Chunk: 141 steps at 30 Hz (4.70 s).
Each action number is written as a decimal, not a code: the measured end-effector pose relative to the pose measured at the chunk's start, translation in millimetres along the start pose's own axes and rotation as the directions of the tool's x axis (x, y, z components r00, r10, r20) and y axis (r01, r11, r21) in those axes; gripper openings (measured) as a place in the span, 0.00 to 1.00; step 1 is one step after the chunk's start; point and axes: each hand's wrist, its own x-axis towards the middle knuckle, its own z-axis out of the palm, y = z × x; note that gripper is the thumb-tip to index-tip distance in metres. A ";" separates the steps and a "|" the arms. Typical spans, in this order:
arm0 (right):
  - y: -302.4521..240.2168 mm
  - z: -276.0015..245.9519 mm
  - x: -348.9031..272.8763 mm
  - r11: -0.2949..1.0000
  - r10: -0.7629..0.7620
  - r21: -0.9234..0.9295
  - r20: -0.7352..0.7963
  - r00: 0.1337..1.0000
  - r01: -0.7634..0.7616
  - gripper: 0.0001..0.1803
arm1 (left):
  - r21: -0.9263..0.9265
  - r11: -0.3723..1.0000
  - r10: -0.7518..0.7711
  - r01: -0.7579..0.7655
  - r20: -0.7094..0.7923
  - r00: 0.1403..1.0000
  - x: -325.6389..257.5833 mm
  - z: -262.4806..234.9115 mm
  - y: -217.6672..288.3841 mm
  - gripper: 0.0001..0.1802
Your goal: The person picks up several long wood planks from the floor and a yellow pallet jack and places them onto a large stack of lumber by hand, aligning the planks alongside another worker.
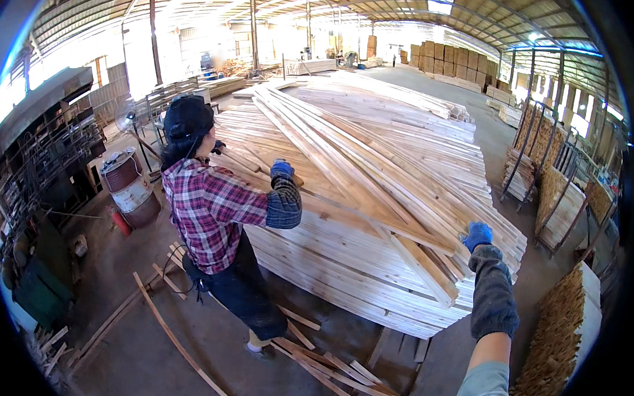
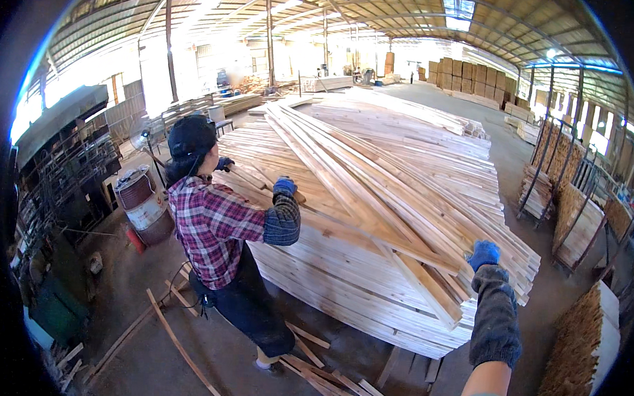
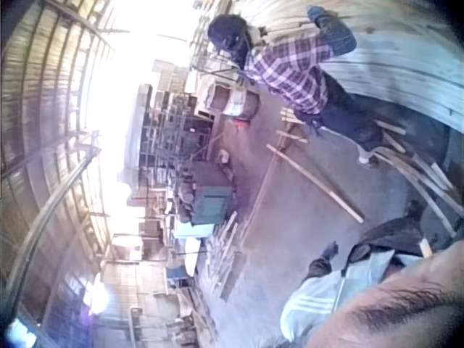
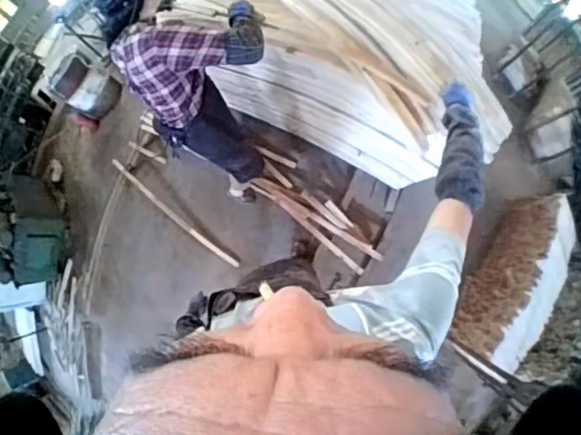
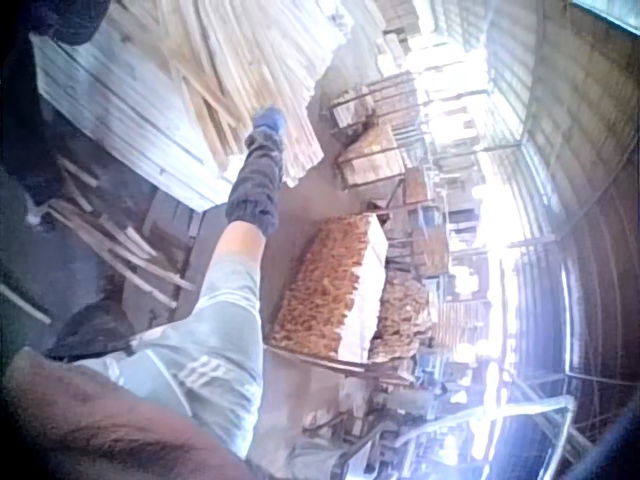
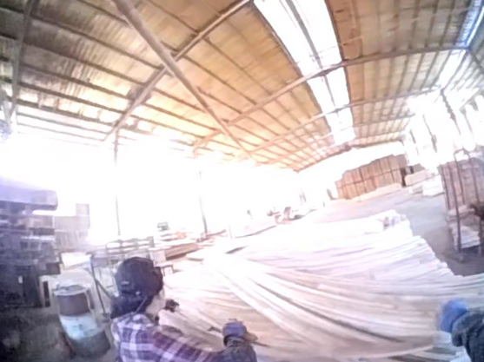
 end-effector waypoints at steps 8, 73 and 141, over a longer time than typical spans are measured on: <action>-0.5 -6.5 5.6 0.998 -0.067 -0.002 0.026 0.997 0.067 0.26 | 0.064 0.998 0.000 -0.008 0.129 0.992 42.0 -11.4 43.7 0.30; -87.4 133.6 -978.9 0.898 -0.439 0.331 0.642 0.629 0.290 0.18 | -0.912 -0.404 -0.069 -0.073 -0.049 0.996 46.0 -17.4 -33.5 0.20; -225.6 558.7 -1150.8 0.933 -0.315 0.323 0.531 0.787 0.156 0.13 | 0.839 0.531 -0.139 0.118 -0.052 0.989 612.7 267.2 -311.2 0.13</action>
